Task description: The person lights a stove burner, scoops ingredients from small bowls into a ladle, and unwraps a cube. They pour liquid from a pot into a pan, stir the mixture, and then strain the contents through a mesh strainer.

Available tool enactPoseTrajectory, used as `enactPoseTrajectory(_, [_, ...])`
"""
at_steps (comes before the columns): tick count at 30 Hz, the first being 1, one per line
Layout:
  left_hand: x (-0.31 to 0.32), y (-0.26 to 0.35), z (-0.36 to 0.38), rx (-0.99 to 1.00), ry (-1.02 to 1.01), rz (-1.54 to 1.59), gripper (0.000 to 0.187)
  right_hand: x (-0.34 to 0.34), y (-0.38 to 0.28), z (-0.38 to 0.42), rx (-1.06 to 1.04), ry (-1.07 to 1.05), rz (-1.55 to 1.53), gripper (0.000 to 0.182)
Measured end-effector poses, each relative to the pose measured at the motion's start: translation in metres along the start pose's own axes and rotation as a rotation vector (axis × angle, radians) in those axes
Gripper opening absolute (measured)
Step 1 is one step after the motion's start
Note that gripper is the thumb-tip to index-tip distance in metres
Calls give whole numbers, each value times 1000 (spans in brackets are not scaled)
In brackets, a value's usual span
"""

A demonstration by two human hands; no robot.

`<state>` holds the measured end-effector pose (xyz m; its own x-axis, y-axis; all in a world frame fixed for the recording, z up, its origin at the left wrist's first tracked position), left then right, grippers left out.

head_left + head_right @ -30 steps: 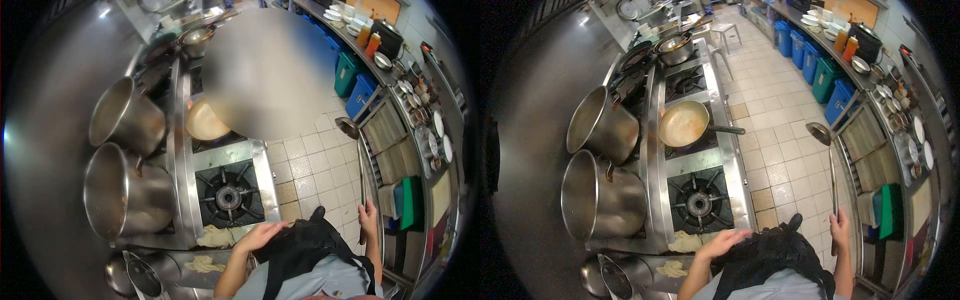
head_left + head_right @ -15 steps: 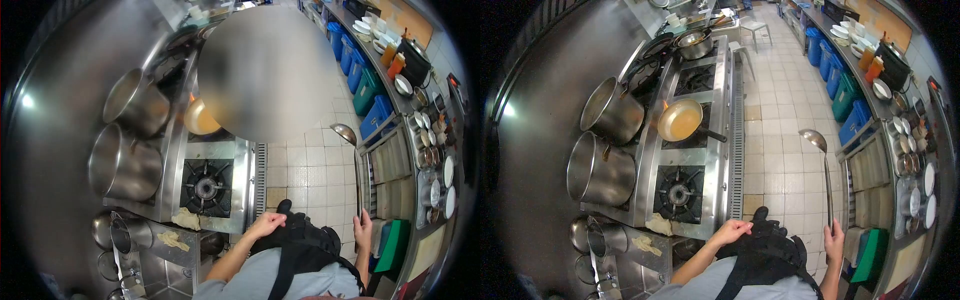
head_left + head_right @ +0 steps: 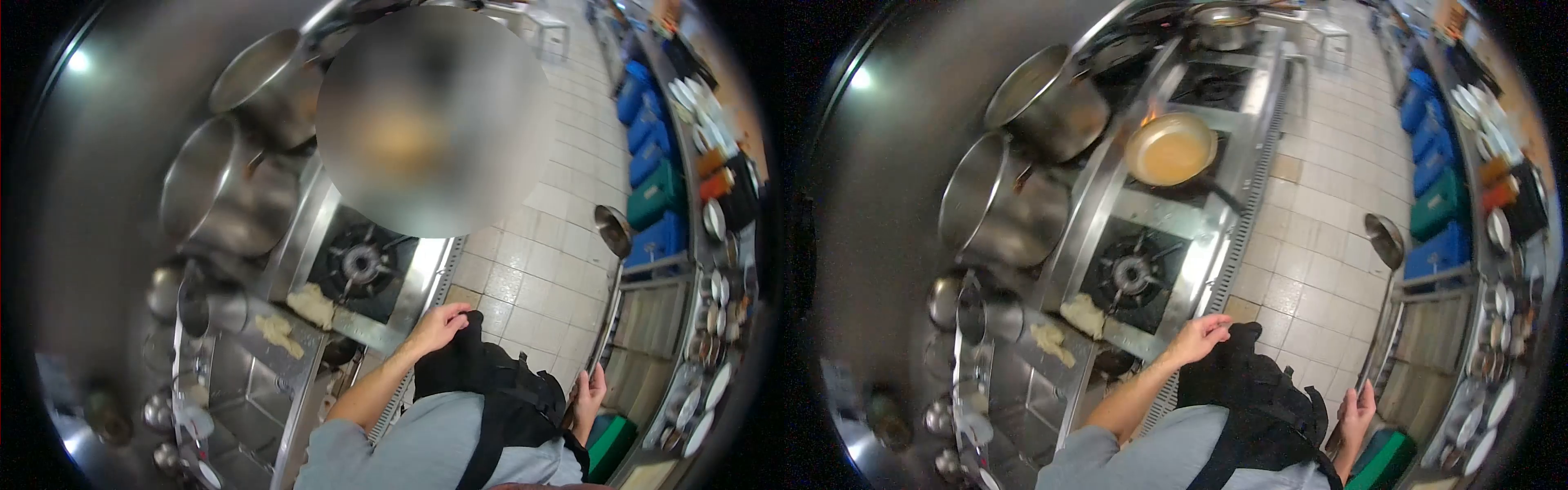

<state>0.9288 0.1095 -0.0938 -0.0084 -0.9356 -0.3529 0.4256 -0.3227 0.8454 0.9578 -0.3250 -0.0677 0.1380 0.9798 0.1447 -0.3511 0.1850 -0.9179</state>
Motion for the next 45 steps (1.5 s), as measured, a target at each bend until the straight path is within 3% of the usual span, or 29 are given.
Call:
enactPoseTrajectory(2, [-29,5,22,-54,133,-14,28,14,7,-5,41,-123,-12,43])
enactPoseTrajectory(4, [-51,12,65,-156,139,-112,26,28,13,-6,83,-154,-76,44])
enactPoseTrajectory(6, [-63,-27,110,-178,283,-30,27,42,42,-18,100,-266,-87,42])
enactPoseTrajectory(8, [-86,-33,177,-91,559,-61,28,58,62,-26,168,-343,-134,38])
enactPoseTrajectory(9, [-91,-42,218,-172,598,-79,31,64,74,-29,211,-393,-177,34])
enactPoseTrajectory(10, [-90,-75,251,-253,620,11,35,77,79,-28,247,-382,-165,32])
enactPoseTrajectory(11, [-91,-85,287,-407,626,301,36,90,85,-32,274,-404,-141,31])
enactPoseTrajectory(13, [-107,-124,345,-507,830,668,35,118,94,-33,294,-430,-130,31])
enactPoseTrajectory(15, [-145,-146,379,-309,995,986,35,140,101,-25,353,-442,-162,29])
enactPoseTrajectory(17, [-197,-175,400,33,1097,1025,41,161,92,5,369,-430,-162,25])
enactPoseTrajectory(18, [-221,-188,401,36,1111,1097,46,172,84,20,388,-437,-168,27])
enactPoseTrajectory(19, [-249,-201,400,130,1105,1119,61,182,79,32,373,-451,-196,26])
enactPoseTrajectory(20, [-277,-208,395,110,1167,1367,79,194,74,40,362,-487,-218,25])
enactPoseTrajectory(21, [-309,-232,391,131,1179,1387,97,201,64,47,330,-480,-237,23])
enactPoseTrajectory(22, [-317,-207,390,-12,1309,1385,81,207,60,52,337,-506,-245,21])
enactPoseTrajectory(24, [-348,-163,370,313,1061,1641,53,222,49,54,296,-443,-292,20])
enactPoseTrajectory(25, [-367,-169,365,307,1029,1625,53,231,53,61,302,-438,-283,18])
enactPoseTrajectory(27, [-399,-188,355,558,962,1573,45,245,60,74,286,-402,-314,18])
enactPoseTrajectory(31, [-464,-268,323,527,748,1534,36,290,63,90,258,-324,-338,20])
enactPoseTrajectory(33, [-460,-219,324,899,382,1272,27,289,61,101,258,-273,-313,21])
enactPoseTrajectory(34, [-455,-220,327,891,381,1273,27,288,64,102,262,-267,-313,21])
enactPoseTrajectory(36, [-421,-185,328,651,497,1277,25,277,65,101,230,-251,-310,22])
enactPoseTrajectory(40, [-368,-110,374,-93,1374,862,33,267,70,83,229,-217,-329,19])
enactPoseTrajectory(41, [-357,-85,366,-117,1404,850,33,264,71,75,215,-191,-327,19])
enactPoseTrajectory(43, [-336,-53,369,-258,1441,541,51,260,69,61,237,-193,-322,18])
enactPoseTrajectory(44, [-341,-60,362,-46,1352,460,66,253,69,54,212,-170,-337,18])
enactPoseTrajectory(45, [-334,-61,346,-78,1309,482,59,250,76,46,252,-196,-319,18])
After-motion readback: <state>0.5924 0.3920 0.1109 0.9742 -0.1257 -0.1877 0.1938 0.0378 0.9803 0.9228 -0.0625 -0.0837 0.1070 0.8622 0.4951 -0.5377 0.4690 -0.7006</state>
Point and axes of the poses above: each hand's wrist, its own z-axis away from the middle knuckle, its own x-axis out of the palm, y = z × x, the point moved 10 cm from there along -z, towards the middle knuckle, and after that the axes turned 13 degrees about -z, right-handed, at the moved point
